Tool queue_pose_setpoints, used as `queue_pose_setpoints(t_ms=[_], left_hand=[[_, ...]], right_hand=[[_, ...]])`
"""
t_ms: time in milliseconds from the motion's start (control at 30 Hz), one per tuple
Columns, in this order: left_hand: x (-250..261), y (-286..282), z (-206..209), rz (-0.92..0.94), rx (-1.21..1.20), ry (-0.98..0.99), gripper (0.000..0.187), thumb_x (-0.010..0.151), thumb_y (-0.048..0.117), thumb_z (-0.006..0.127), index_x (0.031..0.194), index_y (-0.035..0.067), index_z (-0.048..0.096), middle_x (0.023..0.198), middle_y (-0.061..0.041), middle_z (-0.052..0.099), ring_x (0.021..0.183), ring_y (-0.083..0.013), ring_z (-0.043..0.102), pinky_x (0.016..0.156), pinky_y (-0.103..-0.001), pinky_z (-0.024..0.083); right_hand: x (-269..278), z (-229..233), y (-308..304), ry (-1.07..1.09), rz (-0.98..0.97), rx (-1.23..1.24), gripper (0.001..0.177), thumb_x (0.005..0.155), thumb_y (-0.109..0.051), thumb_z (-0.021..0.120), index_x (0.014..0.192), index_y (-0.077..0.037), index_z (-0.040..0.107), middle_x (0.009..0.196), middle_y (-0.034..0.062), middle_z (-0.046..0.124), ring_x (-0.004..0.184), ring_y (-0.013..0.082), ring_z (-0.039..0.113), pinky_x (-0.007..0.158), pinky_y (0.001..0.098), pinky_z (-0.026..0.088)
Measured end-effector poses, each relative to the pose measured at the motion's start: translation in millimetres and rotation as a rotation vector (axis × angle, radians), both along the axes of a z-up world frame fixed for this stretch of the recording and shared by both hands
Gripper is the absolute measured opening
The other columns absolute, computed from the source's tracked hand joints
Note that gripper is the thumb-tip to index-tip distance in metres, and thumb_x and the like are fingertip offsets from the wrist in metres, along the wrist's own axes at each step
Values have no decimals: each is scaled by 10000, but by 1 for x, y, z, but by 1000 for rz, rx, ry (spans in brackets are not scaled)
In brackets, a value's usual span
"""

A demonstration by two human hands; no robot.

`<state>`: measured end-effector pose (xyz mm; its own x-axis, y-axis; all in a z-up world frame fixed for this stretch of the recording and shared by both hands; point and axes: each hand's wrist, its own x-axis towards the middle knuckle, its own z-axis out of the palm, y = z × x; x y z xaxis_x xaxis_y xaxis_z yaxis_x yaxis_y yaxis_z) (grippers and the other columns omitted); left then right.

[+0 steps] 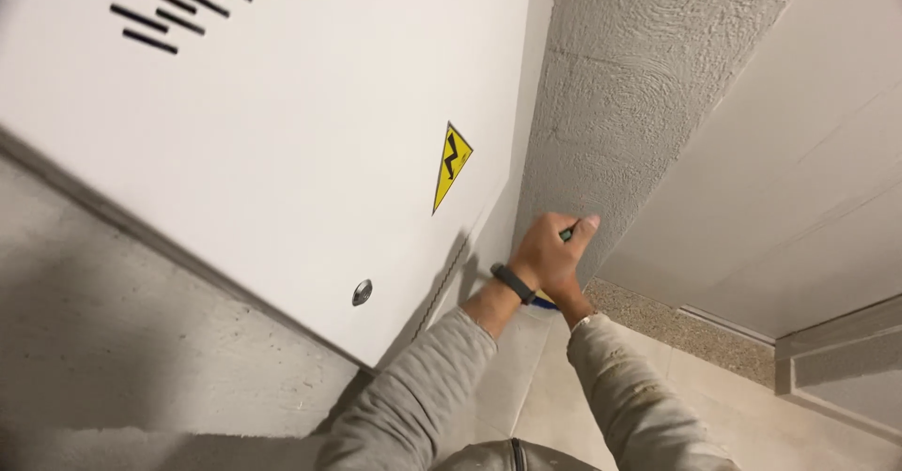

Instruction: The person wipes the upper corner of a wall and the surface of a metal elevator door using a broom.

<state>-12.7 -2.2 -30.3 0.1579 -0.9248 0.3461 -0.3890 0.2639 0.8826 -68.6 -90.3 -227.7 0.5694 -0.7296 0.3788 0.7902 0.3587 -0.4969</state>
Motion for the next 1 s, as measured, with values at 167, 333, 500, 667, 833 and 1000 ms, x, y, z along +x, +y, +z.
queue_pose_setpoints(t_ms=[167,333,500,667,833,1000], left_hand=[[1,-4,15,-36,18,29,589,1020,479,538,589,78,511,488,11,433,460,-107,372,413,-357,301],[0,-7,53,-42,75,3,604,1011,461,546,536,90,491,454,25,398,413,-99,334,388,-345,250],[-18,28,119,-113,-89,49,612,1031,460,542,540,108,440,468,52,353,430,-82,302,381,-330,220],[-43,44,128,-175,-223,-3,575,1026,448,539,560,114,498,466,55,399,417,-78,345,376,-327,251],[-49,25,66,-147,-241,-3,557,1033,442,543,573,130,507,487,55,422,446,-76,364,398,-331,292],[-43,24,41,-118,-53,-96,586,995,454,570,521,115,504,459,50,395,412,-93,334,379,-338,239]], right_hand=[[-33,-28,-2,1244,-244,-712,333,950,-279,719,1145,-15,665,1047,113,697,985,252,668,862,391,563],[-37,66,33,946,-198,-514,442,869,-183,716,1243,-1,566,1145,119,677,1088,262,621,924,410,503],[-46,120,54,1253,-450,-610,356,993,-250,661,1234,10,636,1206,145,718,1173,242,670,994,411,531],[-54,157,76,950,-841,-786,528,1010,-236,665,1430,-7,442,1366,168,554,1287,255,545,1071,431,474],[-57,58,46,1094,-693,-524,427,1054,-297,646,1348,-22,502,1300,188,591,1223,289,595,1037,414,537],[-63,61,71,1024,-640,-714,496,980,-219,650,1393,-11,472,1368,198,571,1295,306,529,1042,475,429]])
